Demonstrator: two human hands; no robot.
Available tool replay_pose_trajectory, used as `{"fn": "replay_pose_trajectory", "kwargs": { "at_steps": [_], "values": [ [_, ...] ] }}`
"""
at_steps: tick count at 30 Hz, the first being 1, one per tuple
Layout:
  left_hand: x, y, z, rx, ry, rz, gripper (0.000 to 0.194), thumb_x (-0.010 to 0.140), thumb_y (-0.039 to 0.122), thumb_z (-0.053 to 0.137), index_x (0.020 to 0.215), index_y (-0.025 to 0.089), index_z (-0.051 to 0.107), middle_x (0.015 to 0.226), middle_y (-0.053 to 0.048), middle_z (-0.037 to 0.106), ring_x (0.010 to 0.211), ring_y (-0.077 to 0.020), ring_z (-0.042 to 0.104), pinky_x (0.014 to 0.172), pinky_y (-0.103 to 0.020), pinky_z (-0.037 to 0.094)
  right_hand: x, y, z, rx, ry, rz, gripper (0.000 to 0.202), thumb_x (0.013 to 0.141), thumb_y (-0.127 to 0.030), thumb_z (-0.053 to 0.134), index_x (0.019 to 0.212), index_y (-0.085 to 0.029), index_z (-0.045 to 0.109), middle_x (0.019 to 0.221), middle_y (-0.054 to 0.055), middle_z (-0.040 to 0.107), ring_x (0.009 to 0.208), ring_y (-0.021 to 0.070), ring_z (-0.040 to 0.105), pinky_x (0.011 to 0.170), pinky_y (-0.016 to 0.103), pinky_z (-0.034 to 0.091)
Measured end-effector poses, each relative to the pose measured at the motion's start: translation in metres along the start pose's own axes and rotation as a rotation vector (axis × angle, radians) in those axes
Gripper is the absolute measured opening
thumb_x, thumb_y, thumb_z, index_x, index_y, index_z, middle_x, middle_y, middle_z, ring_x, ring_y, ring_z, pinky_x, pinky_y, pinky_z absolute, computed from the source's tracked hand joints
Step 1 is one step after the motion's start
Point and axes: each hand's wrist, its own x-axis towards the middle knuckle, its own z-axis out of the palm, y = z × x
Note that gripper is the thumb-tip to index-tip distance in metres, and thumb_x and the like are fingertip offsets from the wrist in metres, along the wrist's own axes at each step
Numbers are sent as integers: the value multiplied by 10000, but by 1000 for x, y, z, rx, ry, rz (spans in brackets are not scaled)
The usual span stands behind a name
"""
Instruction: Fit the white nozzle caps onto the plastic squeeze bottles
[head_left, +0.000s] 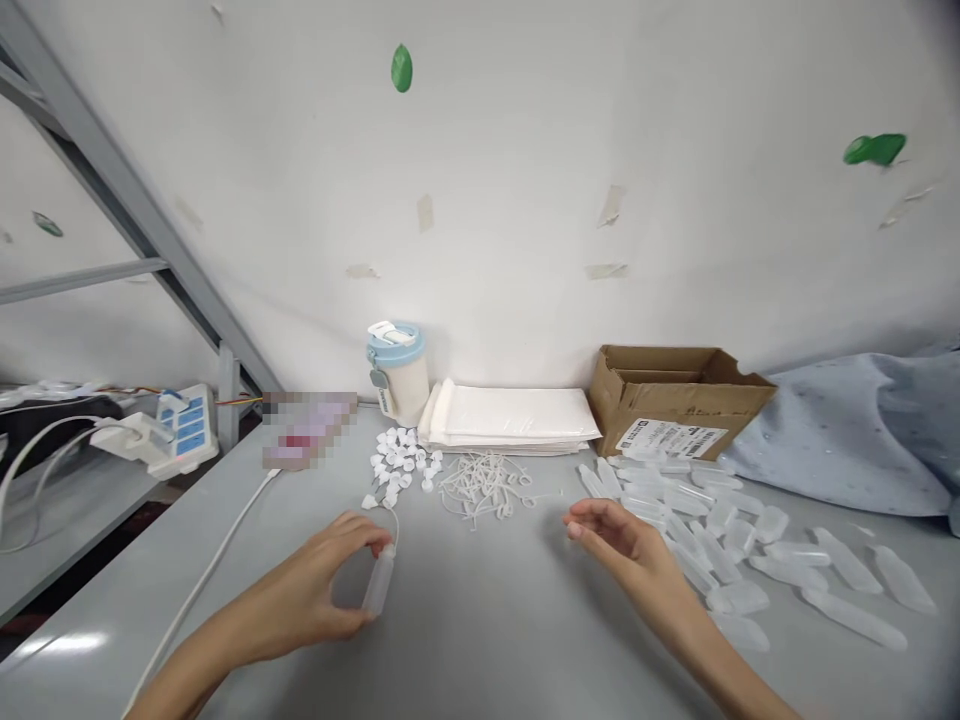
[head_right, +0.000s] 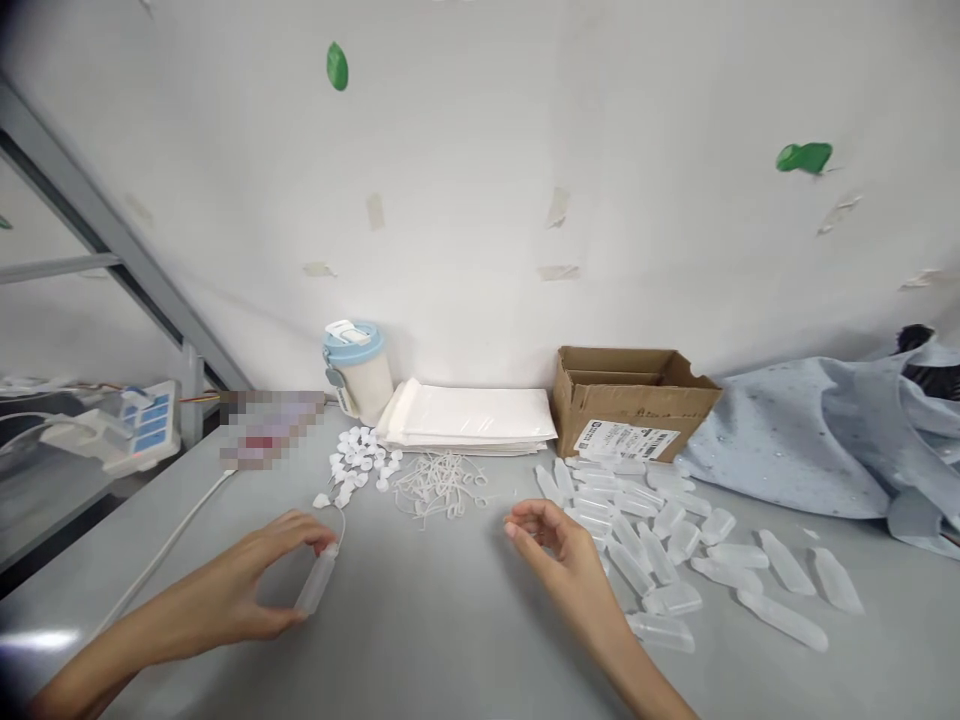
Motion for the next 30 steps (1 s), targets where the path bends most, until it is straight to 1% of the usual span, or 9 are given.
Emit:
{"fn": "replay_pose_trajectory", "kwargs": {
  "at_steps": [4, 9, 16, 19, 22, 25, 30],
  "values": [
    [4, 2, -7, -37, -90, 23, 371, 642, 152, 583, 1003, 238, 581, 1024, -12, 578, 986, -205, 562, 894, -311, 459, 2, -3, -2, -28, 37, 11, 391, 667, -549, 702, 828, -195, 659, 816, 68, 707, 818, 272, 636, 777, 384, 478],
    [9, 0, -12, -49, -116, 28, 359, 633, 164, 600, 984, 237, 601, 988, -7, 571, 953, -198, 570, 865, -294, 473, 2, -4, -3, -32, 52, 16, 393, 671, -557, 692, 825, -197, 656, 780, 56, 686, 810, 258, 626, 750, 355, 485],
    [7, -4, -15, -45, -147, 6, 404, 666, 174, 607, 1058, 272, 587, 1045, 3, 581, 991, -188, 570, 905, -281, 461, 3, 2, -5, -54, 46, 10, 379, 711, -545, 670, 853, -195, 650, 817, 63, 684, 806, 255, 625, 772, 365, 474],
    [5, -4, -15, -46, -157, -6, 458, 667, 160, 593, 1106, 286, 560, 1057, 5, 574, 1006, -185, 566, 909, -277, 457, 3, 1, -6, -62, 50, 4, 376, 723, -545, 661, 853, -192, 653, 826, 69, 689, 811, 260, 633, 775, 368, 477],
    [4, -4, -14, -51, -171, -45, 548, 661, 151, 588, 1184, 300, 517, 1080, 6, 559, 1038, -193, 555, 928, -284, 443, 4, 1, -6, -69, 54, -10, 358, 737, -534, 652, 847, -193, 657, 820, 71, 693, 810, 263, 642, 778, 372, 482],
    [4, -5, -13, -54, -218, -97, 619, 666, 162, 600, 1253, 306, 466, 1128, -3, 530, 1079, -205, 527, 947, -290, 426, 4, 3, -7, -72, 54, -21, 349, 741, -528, 646, 844, -194, 658, 825, 69, 696, 803, 257, 650, 782, 366, 490],
    [2, -6, -12, -46, -257, -144, 627, 695, 194, 602, 1288, 307, 432, 1175, -15, 494, 1121, -224, 488, 946, -291, 416, 5, 4, -10, -87, 52, -21, 337, 767, -520, 612, 875, -203, 646, 861, 62, 694, 826, 233, 646, 787, 328, 489]
  ]
}}
